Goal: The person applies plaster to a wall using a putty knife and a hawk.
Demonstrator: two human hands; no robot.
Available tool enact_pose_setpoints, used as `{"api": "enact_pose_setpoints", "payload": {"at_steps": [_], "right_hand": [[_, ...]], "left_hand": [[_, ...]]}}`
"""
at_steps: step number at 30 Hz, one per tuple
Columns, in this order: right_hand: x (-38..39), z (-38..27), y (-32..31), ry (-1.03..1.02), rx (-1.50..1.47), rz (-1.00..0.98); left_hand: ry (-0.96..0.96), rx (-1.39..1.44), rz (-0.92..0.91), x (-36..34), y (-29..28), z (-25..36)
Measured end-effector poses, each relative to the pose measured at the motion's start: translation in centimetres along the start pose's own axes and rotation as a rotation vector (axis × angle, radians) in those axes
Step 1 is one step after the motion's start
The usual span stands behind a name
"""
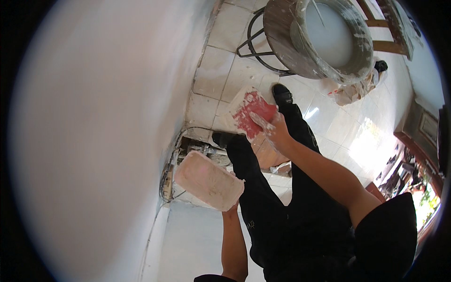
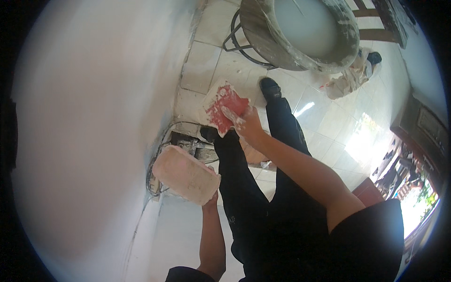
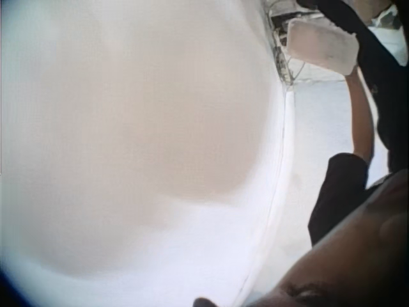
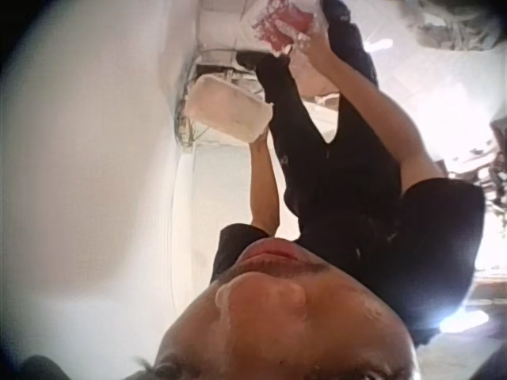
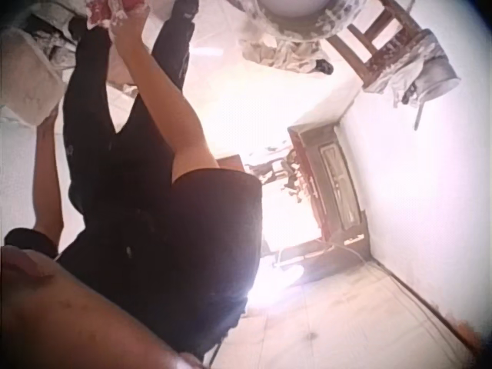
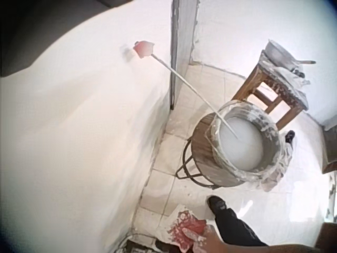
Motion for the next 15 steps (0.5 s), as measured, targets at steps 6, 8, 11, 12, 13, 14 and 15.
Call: {"api": "enact_pose_setpoints", "payload": {"at_steps": [6,8,11,12,13,14,15], "right_hand": [[-10.3,3.6,-1.4,0.046,-0.16,0.162],[-15.2,3.1,-2.4,-0.002,0.039,0.148],[-23.3,3.5,-6.1,-0.155,0.028,0.19],[-25.5,3.6,-5.6,-0.212,-0.028,0.149],[-27.4,4.0,-5.6,-0.243,-0.058,0.184],[-29.3,4.3,-6.3,-0.275,-0.08,0.221],[-32.0,4.7,-7.5,-0.327,-0.204,0.196]], "left_hand": [[-0.036,0.263,0.031,-2.3,1.3,3.1],[-0.062,0.325,0.015,-3.9,-1.0,2.3],[-0.075,0.336,-0.068,-8.3,-3.3,-2.5],[-0.069,0.337,-0.056,-9.7,-3.9,-3.5],[-0.077,0.354,-0.026,-11.1,-4.4,-4.9],[-0.087,0.38,0.004,-11.9,-5.0,-6.7],[-0.092,0.398,0.015,-12.3,-5.8,-8.4]]}}
Point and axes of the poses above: each hand's wrist, its own x-axis away from the middle knuckle, its own y-axis out of the palm, z = x × y, the point moved 10 cm from there along -x, towards the middle knuckle, and after that the axes turned 7 degrees about -z, right-handed, at the moved point
